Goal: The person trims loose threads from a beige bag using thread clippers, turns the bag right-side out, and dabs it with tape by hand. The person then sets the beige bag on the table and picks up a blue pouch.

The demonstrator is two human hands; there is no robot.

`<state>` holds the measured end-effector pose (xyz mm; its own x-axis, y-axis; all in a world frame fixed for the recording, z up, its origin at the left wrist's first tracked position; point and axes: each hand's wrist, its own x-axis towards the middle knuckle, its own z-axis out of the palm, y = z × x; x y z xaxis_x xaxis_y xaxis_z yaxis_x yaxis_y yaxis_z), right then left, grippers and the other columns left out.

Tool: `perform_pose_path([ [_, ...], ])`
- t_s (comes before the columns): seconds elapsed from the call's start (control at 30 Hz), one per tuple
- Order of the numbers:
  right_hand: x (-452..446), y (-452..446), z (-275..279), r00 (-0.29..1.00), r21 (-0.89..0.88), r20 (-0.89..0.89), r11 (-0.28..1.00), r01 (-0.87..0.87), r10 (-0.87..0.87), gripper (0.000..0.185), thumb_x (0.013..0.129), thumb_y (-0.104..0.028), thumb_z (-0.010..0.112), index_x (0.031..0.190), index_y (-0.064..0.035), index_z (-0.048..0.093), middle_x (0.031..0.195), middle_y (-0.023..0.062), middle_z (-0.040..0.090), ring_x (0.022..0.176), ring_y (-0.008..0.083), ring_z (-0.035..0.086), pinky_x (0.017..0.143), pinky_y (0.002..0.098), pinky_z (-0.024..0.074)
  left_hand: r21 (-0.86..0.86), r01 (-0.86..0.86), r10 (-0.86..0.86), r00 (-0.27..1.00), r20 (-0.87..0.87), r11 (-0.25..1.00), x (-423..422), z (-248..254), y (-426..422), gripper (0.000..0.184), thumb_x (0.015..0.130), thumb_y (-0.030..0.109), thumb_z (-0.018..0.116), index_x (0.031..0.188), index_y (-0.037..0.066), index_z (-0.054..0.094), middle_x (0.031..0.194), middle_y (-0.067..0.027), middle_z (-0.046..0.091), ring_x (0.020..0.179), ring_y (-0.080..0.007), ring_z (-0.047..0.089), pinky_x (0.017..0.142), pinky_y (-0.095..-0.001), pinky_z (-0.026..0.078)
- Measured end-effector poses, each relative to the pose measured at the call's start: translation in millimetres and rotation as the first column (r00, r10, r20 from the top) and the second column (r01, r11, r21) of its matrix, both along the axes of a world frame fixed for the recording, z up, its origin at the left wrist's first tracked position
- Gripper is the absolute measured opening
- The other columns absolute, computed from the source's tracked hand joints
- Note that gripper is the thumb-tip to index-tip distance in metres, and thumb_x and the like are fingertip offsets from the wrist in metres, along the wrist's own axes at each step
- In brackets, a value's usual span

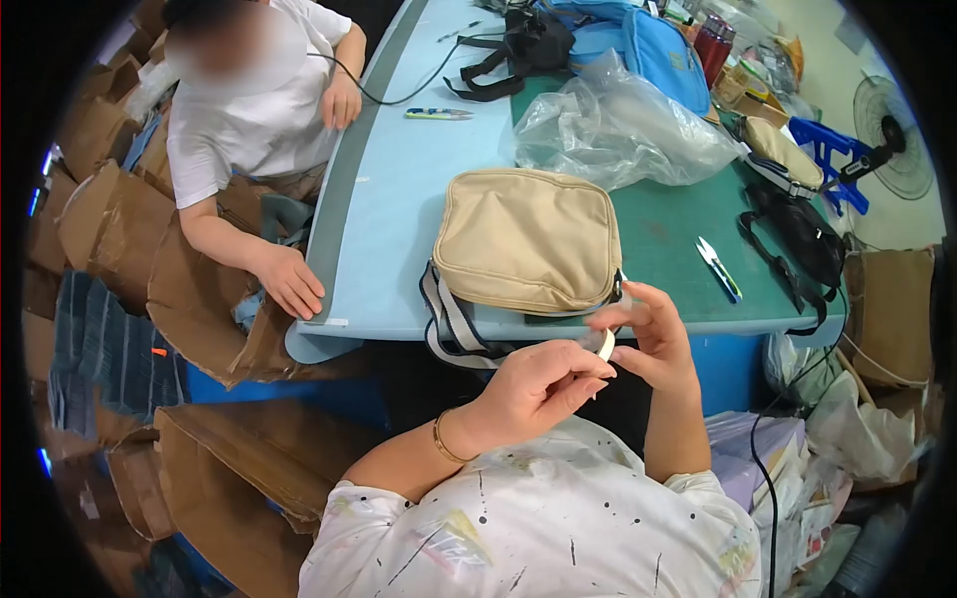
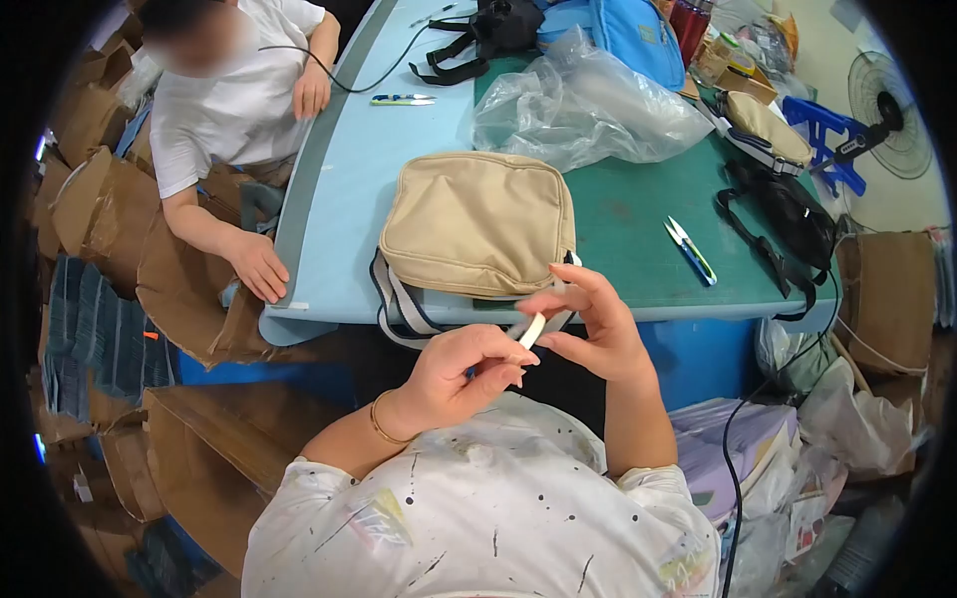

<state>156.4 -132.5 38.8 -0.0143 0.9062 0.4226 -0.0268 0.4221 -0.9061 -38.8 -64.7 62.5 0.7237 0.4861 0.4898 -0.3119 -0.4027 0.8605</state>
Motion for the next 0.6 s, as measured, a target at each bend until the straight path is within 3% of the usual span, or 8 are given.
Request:
perform_pose_path([
  [0.1,2,-5,-6,0.983,0.009,0.113,0.99,0.141,-0.141,0.068,0.075,0.004,0.068,0.133,0.0027,0.033,0.095,0.0132,0.066,0.09,0.0193,0.064,0.079,0.0296,0.0485,-0.346,0.198,-0.226,0.973,-0.043,0.917,-3,1,-2,0.05,0.09,0.012,0.057,0.134,0.004,0.034,0.083,-0.0048,0.061,0.06,-0.0094,0.053,0.057,-0.0212,0.042],
  [0.17,13,-4,5,0.969,-0.007,0.194,0.987,0.159,-0.155,0.07,0.075,0.005,0.067,0.135,0.0002,0.031,0.093,0.0121,0.066,0.086,0.0179,0.065,0.077,0.0293,0.0502,-0.213,0.048,-0.048,0.999,0.005,0.976,2,-8,1,0.057,0.09,0.019,0.057,0.137,0.001,0.029,0.102,-0.0109,0.061,0.08,-0.0169,0.059,0.072,-0.028,0.046],
  [0.2,22,-2,12,0.942,-0.132,0.193,0.944,0.303,-0.275,0.07,0.076,0.006,0.066,0.136,-0.0013,0.03,0.091,0.0122,0.066,0.084,0.0174,0.065,0.075,0.0294,0.051,0.023,-0.124,0.124,0.991,-0.04,0.992,-1,-4,11,0.059,0.089,0.021,0.058,0.136,0.0,0.03,0.111,-0.0136,0.058,0.09,-0.0218,0.057,0.081,-0.0321,0.044],
  [0.3,85,16,15,0.864,-0.326,0.176,0.8,0.504,-0.472,0.072,0.077,0.004,0.065,0.138,-0.0058,0.028,0.089,0.0135,0.066,0.082,0.0166,0.064,0.073,0.0297,0.053,0.409,-0.438,0.507,0.859,-0.072,0.8,-21,-4,63,0.05,0.085,0.019,0.062,0.127,0.0,0.043,0.12,-0.0178,0.051,0.105,-0.033,0.051,0.095,-0.0384,0.039],
  [0.47,184,54,10,0.687,-0.442,0.565,0.536,0.719,-0.456,0.078,0.076,-0.005,0.071,0.139,-0.0044,0.024,0.094,0.0185,0.065,0.082,0.0209,0.065,0.069,0.0311,0.0531,-0.08,-0.641,0.615,0.759,-0.211,0.764,-28,-52,142,0.032,0.086,0.015,0.059,0.114,0.0,0.055,0.11,-0.0141,0.055,0.096,-0.0225,0.056,0.082,-0.0343,0.047],
  [0.53,193,64,11,0.291,-0.13,0.791,0.316,0.94,-0.538,0.083,0.076,-0.013,0.073,0.14,-0.0032,0.022,0.106,0.024,0.061,0.088,0.0255,0.064,0.072,0.032,0.0521,-0.178,-0.658,0.619,0.751,-0.233,0.732,-25,-59,165,0.032,0.087,0.015,0.059,0.114,0.0,0.056,0.111,-0.014,0.055,0.098,-0.0211,0.057,0.081,-0.0332,0.048],
  [0.57,191,68,10,0.292,-0.124,0.789,0.325,0.938,-0.54,0.083,0.076,-0.013,0.073,0.14,-0.0032,0.022,0.106,0.024,0.061,0.088,0.0255,0.064,0.072,0.032,0.0521,-0.1,-0.677,0.626,0.719,-0.302,0.729,-21,-59,175,0.034,0.087,0.017,0.058,0.116,-0.001,0.055,0.112,-0.0149,0.056,0.099,-0.0224,0.057,0.082,-0.0327,0.048],
  [0.6,184,68,7,0.09,0.124,0.785,0.298,0.946,-0.613,0.085,0.076,-0.015,0.073,0.141,-0.0038,0.021,0.114,0.0248,0.057,0.094,0.0274,0.062,0.076,0.0324,0.0511,-0.022,-0.687,0.632,0.68,-0.372,0.726,-18,-59,183,0.035,0.088,0.019,0.057,0.117,-0.001,0.055,0.114,-0.0158,0.056,0.1,-0.0237,0.058,0.083,-0.0322,0.047],
])
